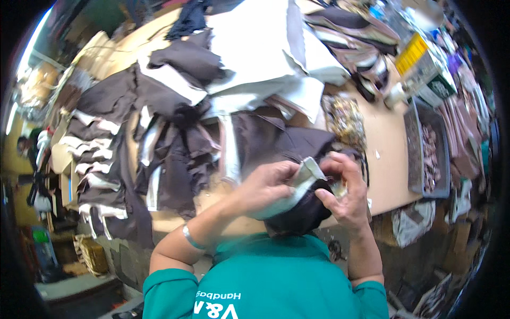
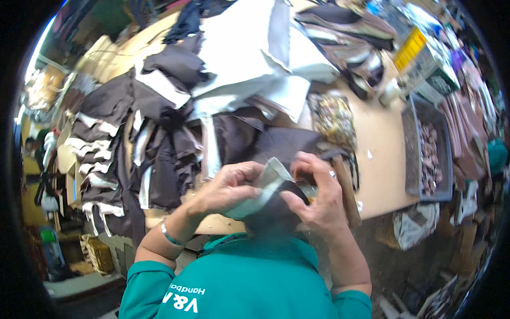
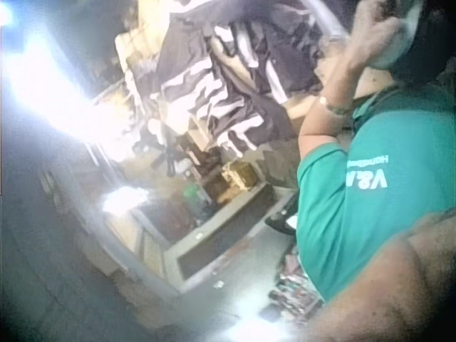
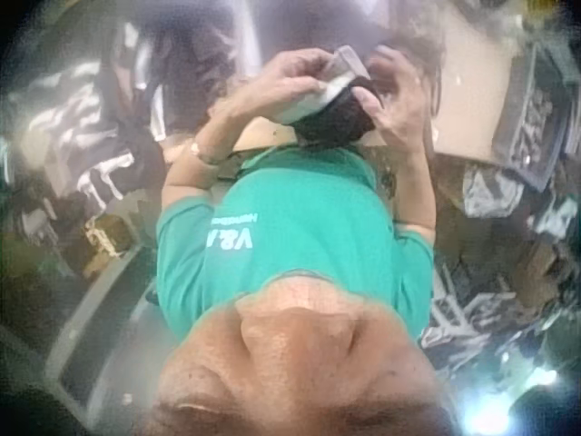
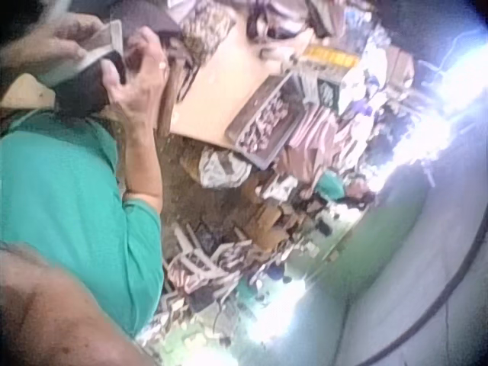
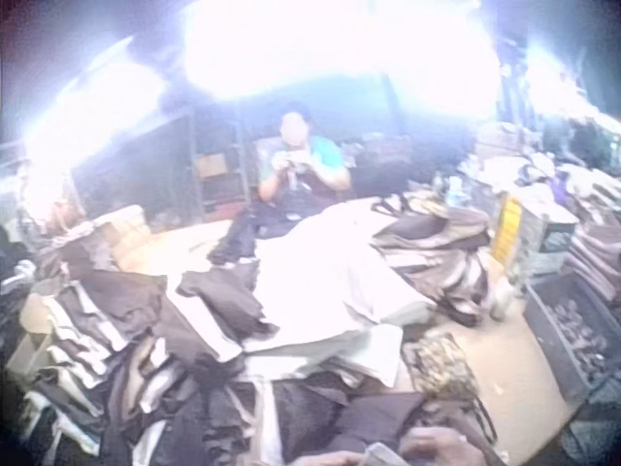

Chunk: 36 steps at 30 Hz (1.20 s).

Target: The person handles dark fabric pieces with white lining, folding and aligning the edges by hand. They use a small cutting tool to trim excess material from the fabric edges and continue to adjust and smooth the seams throughout the process.

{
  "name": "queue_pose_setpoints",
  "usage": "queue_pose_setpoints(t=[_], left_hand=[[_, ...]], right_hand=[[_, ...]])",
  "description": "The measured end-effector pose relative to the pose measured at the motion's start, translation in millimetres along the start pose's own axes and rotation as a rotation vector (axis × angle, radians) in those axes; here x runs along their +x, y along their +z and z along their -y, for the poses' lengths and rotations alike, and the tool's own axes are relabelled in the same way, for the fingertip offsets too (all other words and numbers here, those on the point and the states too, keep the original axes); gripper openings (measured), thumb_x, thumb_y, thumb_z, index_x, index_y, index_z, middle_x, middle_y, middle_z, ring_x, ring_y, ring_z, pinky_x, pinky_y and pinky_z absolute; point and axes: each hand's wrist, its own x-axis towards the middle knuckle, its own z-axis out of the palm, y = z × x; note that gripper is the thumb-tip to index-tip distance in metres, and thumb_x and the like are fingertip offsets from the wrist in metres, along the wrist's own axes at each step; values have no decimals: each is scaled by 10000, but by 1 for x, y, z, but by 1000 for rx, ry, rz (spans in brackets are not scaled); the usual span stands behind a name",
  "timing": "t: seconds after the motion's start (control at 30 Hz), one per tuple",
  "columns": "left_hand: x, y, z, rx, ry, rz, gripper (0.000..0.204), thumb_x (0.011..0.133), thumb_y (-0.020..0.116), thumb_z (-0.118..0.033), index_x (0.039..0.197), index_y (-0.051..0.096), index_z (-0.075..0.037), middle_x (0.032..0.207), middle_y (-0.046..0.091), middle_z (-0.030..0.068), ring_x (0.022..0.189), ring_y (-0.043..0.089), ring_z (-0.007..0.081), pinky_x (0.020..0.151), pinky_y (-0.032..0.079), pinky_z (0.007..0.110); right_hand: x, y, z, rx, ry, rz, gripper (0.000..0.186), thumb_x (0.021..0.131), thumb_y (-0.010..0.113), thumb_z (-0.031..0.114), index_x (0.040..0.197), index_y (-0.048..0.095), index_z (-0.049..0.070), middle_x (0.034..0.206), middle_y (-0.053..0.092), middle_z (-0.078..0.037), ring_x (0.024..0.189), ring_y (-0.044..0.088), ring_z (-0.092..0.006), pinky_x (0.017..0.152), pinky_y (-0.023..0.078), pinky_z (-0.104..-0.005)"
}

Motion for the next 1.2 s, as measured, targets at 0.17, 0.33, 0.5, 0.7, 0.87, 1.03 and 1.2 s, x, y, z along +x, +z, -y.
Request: queue_pose_setpoints(t=[0.17,0.33,0.5,0.7,0.87,1.03,1.2], left_hand=[[-26,11,-1,593,530,-414,446,625,602,56,1056,511,-12,915,579,131,813,588,250,776,450,331],[-38,-9,29,797,837,-671,721,564,780,-113,1171,397,-51,1071,529,154,1044,491,285,845,409,388],[-31,-13,42,806,581,-350,469,699,705,-283,1055,525,-35,935,587,149,836,585,291,735,462,393],[-47,-24,-24,706,749,-488,203,802,569,-81,992,545,-16,774,572,181,669,575,324,566,445,370],[-70,-99,-76,439,711,-741,244,875,454,-39,1110,441,26,814,589,189,785,593,192,702,455,296],[-103,-189,-102,-21,683,-929,382,858,439,22,1235,405,-36,1147,502,44,1049,465,126,911,375,261],[-136,-328,-139,227,898,-1319,207,906,388,-128,903,553,-2,829,567,81,759,523,154,684,425,281]], right_hand=[[7,18,25,381,50,-6,648,713,484,-117,1300,246,17,850,547,-77,773,529,-110,739,424,-225],[18,21,54,589,-137,-95,682,747,535,-24,1324,171,-14,759,543,-88,753,559,-166,739,439,-272],[38,10,75,541,-267,-234,783,740,639,234,1327,197,-36,735,485,-62,672,527,-151,636,449,-262],[71,-14,72,802,-287,-118,615,845,484,186,1361,179,50,1132,450,-135,1046,472,-215,943,379,-389],[90,21,68,900,-320,-15,589,885,322,378,1318,275,-19,1314,357,-191,1216,359,-267,1037,252,-441],[92,85,51,806,-22,-168,413,838,498,147,1213,416,-4,1105,511,-123,978,506,-176,895,427,-312],[91,130,39,679,44,-212,317,813,511,53,1125,482,2,988,554,-112,843,550,-140,779,489,-293]])
